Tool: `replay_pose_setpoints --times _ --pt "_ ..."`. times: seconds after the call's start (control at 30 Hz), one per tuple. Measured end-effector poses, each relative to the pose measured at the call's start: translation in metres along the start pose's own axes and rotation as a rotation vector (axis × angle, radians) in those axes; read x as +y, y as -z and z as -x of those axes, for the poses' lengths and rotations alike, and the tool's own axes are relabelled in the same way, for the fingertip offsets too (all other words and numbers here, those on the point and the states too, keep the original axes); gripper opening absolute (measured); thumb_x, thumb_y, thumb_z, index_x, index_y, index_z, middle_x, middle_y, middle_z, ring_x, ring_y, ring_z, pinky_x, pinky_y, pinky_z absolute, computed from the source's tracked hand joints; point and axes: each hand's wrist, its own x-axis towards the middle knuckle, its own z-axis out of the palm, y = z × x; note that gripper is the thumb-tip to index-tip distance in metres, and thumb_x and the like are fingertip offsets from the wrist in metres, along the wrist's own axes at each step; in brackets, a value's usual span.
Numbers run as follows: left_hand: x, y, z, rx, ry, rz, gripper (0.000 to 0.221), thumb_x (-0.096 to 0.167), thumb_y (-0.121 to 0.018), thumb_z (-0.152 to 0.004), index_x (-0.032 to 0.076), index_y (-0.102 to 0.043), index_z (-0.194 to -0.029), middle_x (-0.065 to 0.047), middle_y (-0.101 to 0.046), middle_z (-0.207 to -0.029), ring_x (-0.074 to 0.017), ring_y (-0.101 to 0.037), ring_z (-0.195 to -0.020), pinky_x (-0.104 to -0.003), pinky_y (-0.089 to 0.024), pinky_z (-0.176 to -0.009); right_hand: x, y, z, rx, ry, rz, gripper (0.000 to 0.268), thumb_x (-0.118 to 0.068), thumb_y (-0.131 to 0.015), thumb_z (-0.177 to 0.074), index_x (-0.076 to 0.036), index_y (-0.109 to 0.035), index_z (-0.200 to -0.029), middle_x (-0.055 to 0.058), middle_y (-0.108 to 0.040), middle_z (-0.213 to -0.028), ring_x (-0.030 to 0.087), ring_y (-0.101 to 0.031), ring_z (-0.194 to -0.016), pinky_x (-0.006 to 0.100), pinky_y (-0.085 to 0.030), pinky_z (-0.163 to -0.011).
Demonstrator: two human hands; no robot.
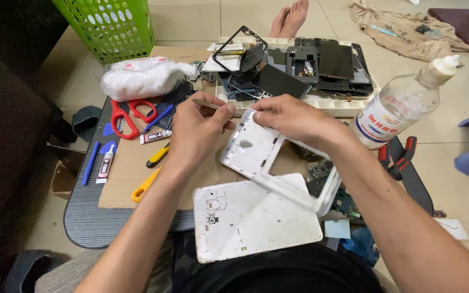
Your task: Preparing a mobile device frame by prying off components and handling the bezel for repair or assembly.
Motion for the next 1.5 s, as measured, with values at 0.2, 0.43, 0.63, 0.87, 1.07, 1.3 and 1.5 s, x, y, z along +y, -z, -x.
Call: replay_pose_setpoints --times 0.2,0.43,0.63,0.87,1.07,1.3,1.5 --pt "-0.005 -0.002 0.002 -0.053 -0.052 -0.145 0.016 0.01 -0.072 -0.087 0.003 -0.072 -0.101 -0.015 -0.075 -0.081 -0.018 -0.076 -0.067 -0.033 -0.061 -0.061 0.001 -0.001 -0.007 0.02 0.102 0.158 0.03 -0.03 -0.054 -0.097 -0.019 -0.08 -0.106 0.012 -0.078 -0.093 0.039 -0.07 -0.107 0.048 -0.052 -0.098" --pt "0.01 -0.001 0.016 -0.187 0.008 -0.238 0.017 0.018 -0.074 -0.087 0.006 -0.074 -0.099 -0.014 -0.076 -0.082 -0.0198 -0.072 -0.072 -0.031 -0.059 -0.065 0.058 -0.045 -0.024 0.383 0.579 0.172 0.014 -0.009 -0.068 -0.094 -0.007 -0.074 -0.106 0.016 -0.074 -0.095 0.035 -0.072 -0.096 0.044 -0.056 -0.086" --pt "0.032 0.016 0.033 -0.483 0.002 -0.35 0.015 0.012 -0.073 -0.083 0.004 -0.078 -0.095 -0.015 -0.078 -0.084 -0.0243 -0.072 -0.078 -0.037 -0.06 -0.071 0.064 -0.061 -0.023 0.484 0.601 0.191 0.017 -0.015 -0.067 -0.096 -0.007 -0.074 -0.109 0.016 -0.066 -0.095 0.037 -0.066 -0.096 0.047 -0.053 -0.088" --pt "0.029 0.006 0.04 -0.507 0.056 -0.231 0.019 0.015 -0.074 -0.085 0.003 -0.077 -0.1 -0.015 -0.079 -0.086 -0.0215 -0.069 -0.078 -0.033 -0.059 -0.07 0.064 -0.06 -0.025 0.419 0.477 0.187 0.017 -0.021 -0.064 -0.1 -0.015 -0.074 -0.112 0.007 -0.068 -0.097 0.026 -0.064 -0.098 0.04 -0.05 -0.087" --pt "0.028 0.004 0.042 -0.495 -0.008 -0.31 0.016 0.014 -0.07 -0.089 0.004 -0.075 -0.1 -0.017 -0.079 -0.085 -0.027 -0.073 -0.076 -0.037 -0.059 -0.067 0.063 -0.06 -0.025 0.421 0.461 0.169 0.017 -0.022 -0.064 -0.1 -0.015 -0.075 -0.111 0.008 -0.069 -0.097 0.027 -0.063 -0.097 0.041 -0.05 -0.085" --pt "-0.003 -0.001 0.029 -0.151 -0.18 -0.443 0.011 0.019 -0.074 -0.09 0.01 -0.072 -0.096 -0.012 -0.077 -0.078 -0.0272 -0.076 -0.073 -0.033 -0.06 -0.06 0.064 -0.06 -0.025 0.445 0.493 0.173 0.017 -0.027 -0.065 -0.099 -0.016 -0.075 -0.109 0.008 -0.069 -0.094 0.029 -0.063 -0.093 0.043 -0.05 -0.081" --pt "-0.012 -0.019 0.021 -0.036 -0.295 -0.515 0.003 0.008 -0.072 -0.091 0.006 -0.072 -0.093 -0.016 -0.075 -0.077 -0.0323 -0.075 -0.073 -0.038 -0.061 -0.065 0.065 -0.062 -0.026 0.453 0.482 0.195 0.016 -0.028 -0.067 -0.097 -0.019 -0.076 -0.107 0.007 -0.068 -0.094 0.029 -0.063 -0.095 0.043 -0.049 -0.082"
